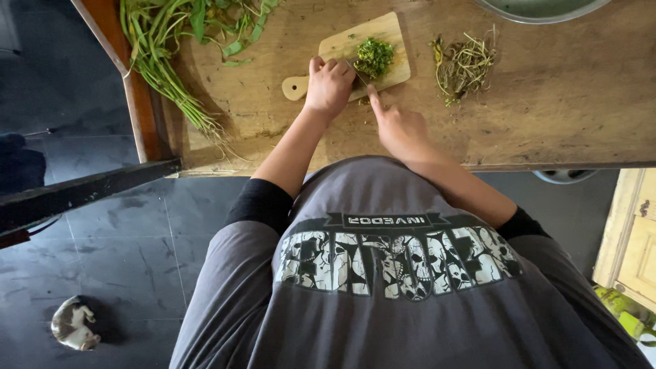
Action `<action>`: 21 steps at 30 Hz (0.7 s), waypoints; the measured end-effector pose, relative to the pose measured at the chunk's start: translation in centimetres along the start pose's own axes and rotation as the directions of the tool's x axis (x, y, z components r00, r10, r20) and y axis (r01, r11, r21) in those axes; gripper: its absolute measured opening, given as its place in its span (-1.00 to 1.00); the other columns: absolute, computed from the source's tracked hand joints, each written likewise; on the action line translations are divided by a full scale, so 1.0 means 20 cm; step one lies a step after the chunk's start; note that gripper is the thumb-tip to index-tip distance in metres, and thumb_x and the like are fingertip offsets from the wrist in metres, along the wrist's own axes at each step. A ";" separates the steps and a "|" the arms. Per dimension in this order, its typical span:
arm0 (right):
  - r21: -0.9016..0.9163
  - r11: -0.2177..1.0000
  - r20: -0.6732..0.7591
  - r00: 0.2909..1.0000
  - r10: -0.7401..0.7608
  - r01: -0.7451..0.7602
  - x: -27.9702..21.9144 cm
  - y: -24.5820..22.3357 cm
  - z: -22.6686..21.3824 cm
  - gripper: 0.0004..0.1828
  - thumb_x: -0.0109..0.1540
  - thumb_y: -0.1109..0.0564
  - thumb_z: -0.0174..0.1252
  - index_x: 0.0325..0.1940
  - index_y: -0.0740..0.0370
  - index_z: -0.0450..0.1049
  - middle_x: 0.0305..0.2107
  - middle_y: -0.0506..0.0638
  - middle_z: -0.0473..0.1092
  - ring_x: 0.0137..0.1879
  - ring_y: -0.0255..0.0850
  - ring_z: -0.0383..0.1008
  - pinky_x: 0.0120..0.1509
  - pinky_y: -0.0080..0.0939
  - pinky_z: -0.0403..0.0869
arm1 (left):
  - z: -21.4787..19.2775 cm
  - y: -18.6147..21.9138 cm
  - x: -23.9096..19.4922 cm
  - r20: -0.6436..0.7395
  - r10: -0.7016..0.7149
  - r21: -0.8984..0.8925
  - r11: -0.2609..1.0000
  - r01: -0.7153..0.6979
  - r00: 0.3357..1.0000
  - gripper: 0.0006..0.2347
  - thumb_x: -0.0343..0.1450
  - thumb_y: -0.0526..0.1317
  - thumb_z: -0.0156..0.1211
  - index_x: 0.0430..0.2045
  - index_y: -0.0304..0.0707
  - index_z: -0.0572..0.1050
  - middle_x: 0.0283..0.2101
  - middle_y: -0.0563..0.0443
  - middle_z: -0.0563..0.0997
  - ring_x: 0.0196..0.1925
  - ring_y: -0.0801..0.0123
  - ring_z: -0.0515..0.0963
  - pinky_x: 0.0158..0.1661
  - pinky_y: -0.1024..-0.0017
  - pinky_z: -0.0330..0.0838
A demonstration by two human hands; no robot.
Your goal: The person chops greens with a knife on a small wooden board and then transfers the chopped greens and some long green stems into a metal bowl.
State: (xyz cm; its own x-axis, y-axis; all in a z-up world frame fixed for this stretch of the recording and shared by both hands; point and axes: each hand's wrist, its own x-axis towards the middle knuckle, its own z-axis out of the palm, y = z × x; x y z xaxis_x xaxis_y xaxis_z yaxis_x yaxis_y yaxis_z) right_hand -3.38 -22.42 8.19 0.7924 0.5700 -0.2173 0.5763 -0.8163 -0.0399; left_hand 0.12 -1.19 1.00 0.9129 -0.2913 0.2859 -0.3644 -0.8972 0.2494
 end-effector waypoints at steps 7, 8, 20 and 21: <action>0.003 1.000 0.082 0.996 0.023 -0.023 0.03 0.00 0.08 -0.10 0.19 0.18 0.05 0.62 0.07 -0.06 -0.55 0.19 0.46 -0.57 -0.02 0.49 -0.55 -0.02 0.46 | 0.00 0.00 0.00 -0.014 -0.005 0.027 1.000 0.006 1.000 -0.92 0.28 -0.32 0.21 -0.43 -0.11 0.55 -0.29 0.06 0.54 -0.11 0.23 0.55 0.05 0.09 0.24; -0.001 1.000 0.058 0.998 -0.003 0.004 0.03 0.00 0.11 -0.10 0.22 0.19 0.04 0.64 0.14 -0.07 -0.55 0.18 0.46 -0.56 -0.02 0.49 -0.52 0.00 0.46 | 0.00 0.00 0.00 0.002 -0.008 0.011 1.000 0.008 1.000 -0.93 0.28 -0.32 0.21 -0.44 -0.11 0.55 -0.30 0.06 0.54 -0.11 0.22 0.55 0.05 0.10 0.25; 0.268 0.961 0.022 0.998 0.062 -0.066 0.16 0.05 0.24 -0.14 0.22 0.26 -0.09 0.64 0.17 -0.10 -0.52 0.30 0.49 -0.50 0.20 0.50 -0.42 0.19 0.46 | 0.00 0.01 -0.01 -0.106 -0.163 -0.178 0.974 0.143 0.981 -0.94 0.30 -0.28 0.31 -0.42 -0.08 0.62 -0.29 0.06 0.55 -0.12 0.16 0.55 -0.03 0.09 0.27; 0.317 0.944 0.015 0.996 0.091 -0.091 0.16 0.07 0.26 -0.13 0.20 0.27 -0.10 0.62 0.31 -0.10 -0.54 0.32 0.48 -0.51 0.23 0.50 -0.43 0.21 0.45 | -0.01 0.02 -0.01 -0.109 -0.198 -0.207 0.963 0.172 0.974 -0.92 0.27 -0.28 0.31 -0.42 -0.07 0.63 -0.29 0.05 0.55 -0.11 0.15 0.54 -0.06 0.08 0.27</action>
State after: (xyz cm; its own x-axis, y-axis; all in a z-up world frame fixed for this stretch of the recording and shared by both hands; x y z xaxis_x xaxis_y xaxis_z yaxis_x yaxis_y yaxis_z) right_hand -1.11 -22.23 2.35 0.8384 0.4917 -0.2350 0.4083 -0.8523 -0.3269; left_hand -0.14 -1.40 1.20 0.9413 -0.0704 0.3301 -0.2319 -0.8455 0.4810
